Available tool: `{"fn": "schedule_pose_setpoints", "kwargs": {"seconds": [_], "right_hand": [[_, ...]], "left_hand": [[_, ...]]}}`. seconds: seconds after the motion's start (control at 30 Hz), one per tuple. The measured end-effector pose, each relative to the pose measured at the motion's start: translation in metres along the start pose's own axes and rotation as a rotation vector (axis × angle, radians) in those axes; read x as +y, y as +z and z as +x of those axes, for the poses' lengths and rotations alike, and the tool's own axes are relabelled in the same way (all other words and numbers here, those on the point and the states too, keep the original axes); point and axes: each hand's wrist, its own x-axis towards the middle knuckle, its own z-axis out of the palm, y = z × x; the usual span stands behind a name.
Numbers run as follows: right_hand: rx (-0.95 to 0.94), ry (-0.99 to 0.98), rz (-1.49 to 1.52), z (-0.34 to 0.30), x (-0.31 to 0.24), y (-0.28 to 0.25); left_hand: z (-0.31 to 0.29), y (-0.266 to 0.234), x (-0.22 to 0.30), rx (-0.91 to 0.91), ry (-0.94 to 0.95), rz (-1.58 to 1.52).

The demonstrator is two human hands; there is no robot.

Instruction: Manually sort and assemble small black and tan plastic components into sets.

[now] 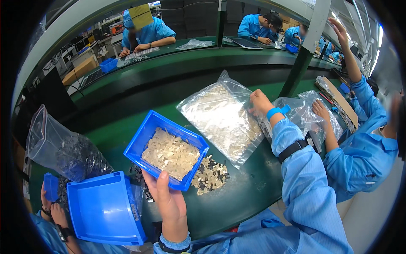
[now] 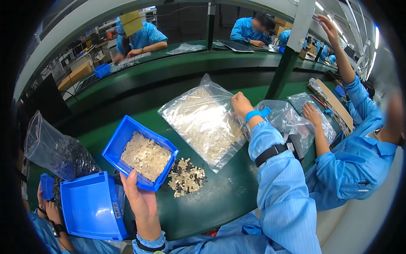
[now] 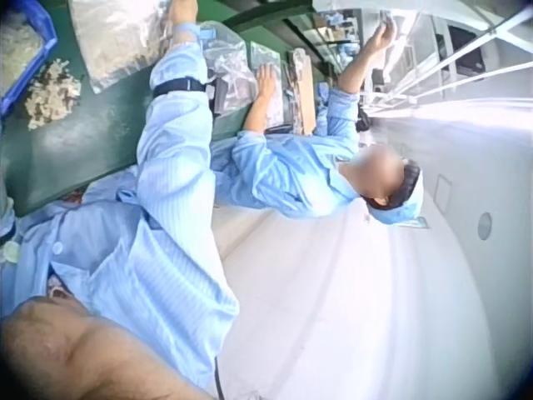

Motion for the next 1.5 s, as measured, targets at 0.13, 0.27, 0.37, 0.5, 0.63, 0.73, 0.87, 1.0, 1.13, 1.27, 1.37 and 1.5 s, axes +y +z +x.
{"fn": "schedule_pose_setpoints", "kwargs": {"seconds": [0.13, 0.27, 0.37, 0.5, 0.63, 0.73, 0.87, 1.0, 1.13, 1.27, 1.37, 1.5], "right_hand": [[-0.133, 0.073, -0.193, 0.003, 0.012, -0.001], [-0.217, -0.124, -0.712, 0.009, 0.009, 0.005], [-0.358, -0.017, -0.789, 0.012, -0.006, 0.02], [-0.319, -0.057, -0.844, 0.028, 0.006, 0.025], [-0.119, -0.266, -0.618, 0.03, 0.006, 0.019], [0.038, -0.541, -0.285, 0.016, -0.024, 0.001], [0.177, -0.742, -0.272, -0.05, -0.111, -0.044], [-0.031, -0.99, -0.095, -0.1, -0.151, -0.108], [-0.031, -0.917, 0.189, -0.125, -0.188, -0.196], [0.154, -0.758, 0.422, -0.073, -0.25, -0.241], [0.117, -0.759, 0.691, -0.031, -0.293, -0.245], [0.232, -0.629, 0.69, 0.003, -0.329, -0.242]], "left_hand": [[0.002, 0.0, -0.004, 0.009, -0.005, -0.016], [0.003, 0.001, -0.007, 0.009, -0.027, -0.012], [0.004, -0.003, -0.008, 0.029, -0.029, -0.021], [0.004, 0.001, -0.007, 0.005, -0.014, -0.023], [0.007, -0.001, -0.012, -0.003, -0.005, -0.021], [0.009, 0.0, -0.014, -0.03, -0.015, -0.054], [0.007, -0.005, -0.013, -0.033, -0.009, -0.097], [0.007, -0.015, -0.019, -0.025, 0.048, -0.084], [0.007, -0.003, -0.002, 0.076, -0.151, -0.05], [0.013, -0.009, -0.007, -0.028, -0.197, -0.081], [0.006, 0.001, 0.0, -0.05, -0.238, -0.1], [-0.006, 0.001, 0.003, -0.073, -0.276, -0.109]]}}
